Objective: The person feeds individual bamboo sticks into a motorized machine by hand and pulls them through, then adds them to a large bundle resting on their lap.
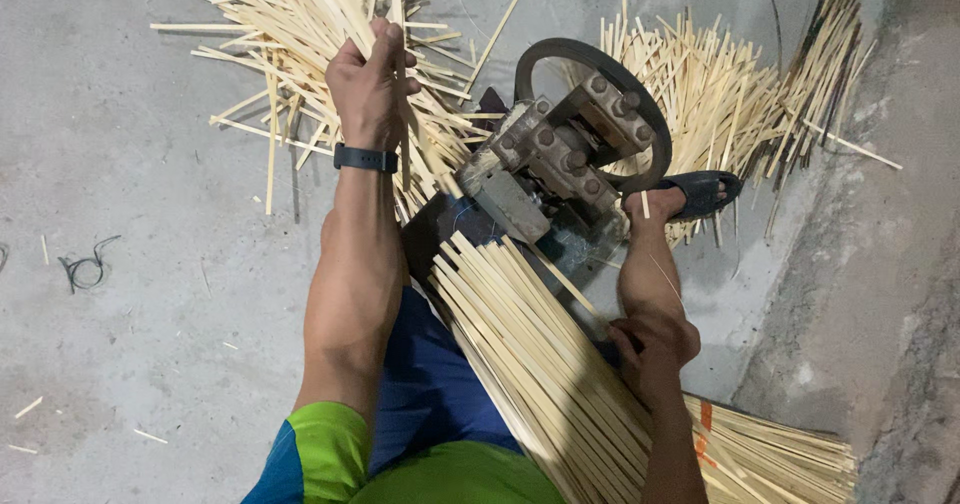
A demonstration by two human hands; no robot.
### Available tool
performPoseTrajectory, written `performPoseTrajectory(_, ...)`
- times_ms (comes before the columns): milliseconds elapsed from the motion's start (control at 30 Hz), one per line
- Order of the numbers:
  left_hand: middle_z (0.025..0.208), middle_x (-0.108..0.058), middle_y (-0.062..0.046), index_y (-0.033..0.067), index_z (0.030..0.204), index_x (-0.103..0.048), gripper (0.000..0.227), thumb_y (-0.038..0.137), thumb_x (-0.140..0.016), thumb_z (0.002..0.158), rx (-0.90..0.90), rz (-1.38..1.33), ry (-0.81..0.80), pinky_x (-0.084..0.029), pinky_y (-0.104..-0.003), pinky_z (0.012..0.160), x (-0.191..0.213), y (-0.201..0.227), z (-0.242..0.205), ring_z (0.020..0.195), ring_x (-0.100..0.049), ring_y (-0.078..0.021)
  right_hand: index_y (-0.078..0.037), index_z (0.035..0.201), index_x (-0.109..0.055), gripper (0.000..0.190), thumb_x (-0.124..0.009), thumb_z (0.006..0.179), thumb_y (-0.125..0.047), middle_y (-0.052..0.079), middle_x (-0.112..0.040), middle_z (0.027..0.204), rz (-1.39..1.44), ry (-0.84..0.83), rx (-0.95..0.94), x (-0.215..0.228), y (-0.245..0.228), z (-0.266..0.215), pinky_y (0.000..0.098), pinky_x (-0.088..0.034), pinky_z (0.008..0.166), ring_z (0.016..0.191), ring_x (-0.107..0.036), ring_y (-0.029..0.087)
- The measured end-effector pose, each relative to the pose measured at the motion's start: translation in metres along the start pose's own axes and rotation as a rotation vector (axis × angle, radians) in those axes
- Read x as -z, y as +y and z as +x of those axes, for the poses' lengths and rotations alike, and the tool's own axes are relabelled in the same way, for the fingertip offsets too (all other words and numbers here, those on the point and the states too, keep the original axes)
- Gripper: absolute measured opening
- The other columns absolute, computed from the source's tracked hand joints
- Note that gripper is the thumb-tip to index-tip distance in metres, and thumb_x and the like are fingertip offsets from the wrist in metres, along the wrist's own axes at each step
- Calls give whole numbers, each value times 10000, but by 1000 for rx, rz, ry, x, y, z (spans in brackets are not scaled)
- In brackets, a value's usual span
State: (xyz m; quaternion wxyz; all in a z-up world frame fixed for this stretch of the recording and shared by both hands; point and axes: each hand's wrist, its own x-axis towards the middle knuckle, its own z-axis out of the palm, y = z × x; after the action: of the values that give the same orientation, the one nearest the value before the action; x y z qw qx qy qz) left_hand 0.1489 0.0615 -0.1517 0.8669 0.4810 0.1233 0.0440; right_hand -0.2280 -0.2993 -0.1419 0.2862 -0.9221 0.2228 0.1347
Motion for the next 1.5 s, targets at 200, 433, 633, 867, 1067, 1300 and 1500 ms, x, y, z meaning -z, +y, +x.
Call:
performPoseTrajectory(200,802,-650,-39,15,1161,-704,231,134,-712,963,58,-167,-18,-524,-250,497,4,2,5,614,-587,-105,-94,1000,-799,227,-694,913,-275,133,-761,939,-310,0,49,2,-8,5,337,-526,918,947,-695,253)
performPoseTrajectory(433,912,-612,-27,9,1181,-633,175,103,-588,1041,315,-407,-218,-463,-233,525,17,15,7,684,-557,-112,-50,1116,-749,275,-599,996,-246,137,-756,1112,111,-95,-201,-1,-24,-10,345,-515,934,1015,-706,242)
performPoseTrajectory(633,824,-722,-85,-69,1070,-635,307,230,-609,1001,339,-22,316,-587,-284,579,36,-7,43,742,-684,-165,-27,1179,-697,258,-650,979,-182,123,-699,1170,134,-65,-222,-9,-2,-9,353,-481,954,1075,-648,248)
performPoseTrajectory(867,705,-611,-43,62,1019,-695,285,328,-605,975,-91,-123,357,-378,-255,391,67,-4,42,497,-523,-109,-56,1087,-781,233,-798,874,-150,134,-714,1070,142,307,34,32,30,-13,343,-515,813,916,-641,199)
performPoseTrajectory(1067,598,-422,30,117,822,-517,439,465,-671,1041,74,16,75,-311,-270,398,22,7,6,456,-404,-94,-26,1086,-769,185,-739,965,-162,122,-743,859,40,357,-11,63,-3,4,329,-540,682,732,-671,155)
performPoseTrajectory(1300,605,-471,86,116,965,-755,487,596,-723,890,163,202,-216,-290,-207,395,-20,0,-25,474,-394,-31,-47,1009,-777,108,-751,936,-122,152,-745,926,-168,347,344,67,-47,44,379,-572,753,845,-728,304)
performPoseTrajectory(1500,706,-752,22,41,1117,-711,556,484,-829,803,163,479,-189,-420,-209,364,-37,-14,-33,436,-522,-44,-51,1000,-789,98,-740,916,-52,140,-756,957,-123,448,363,64,-80,55,393,-576,753,846,-727,307)
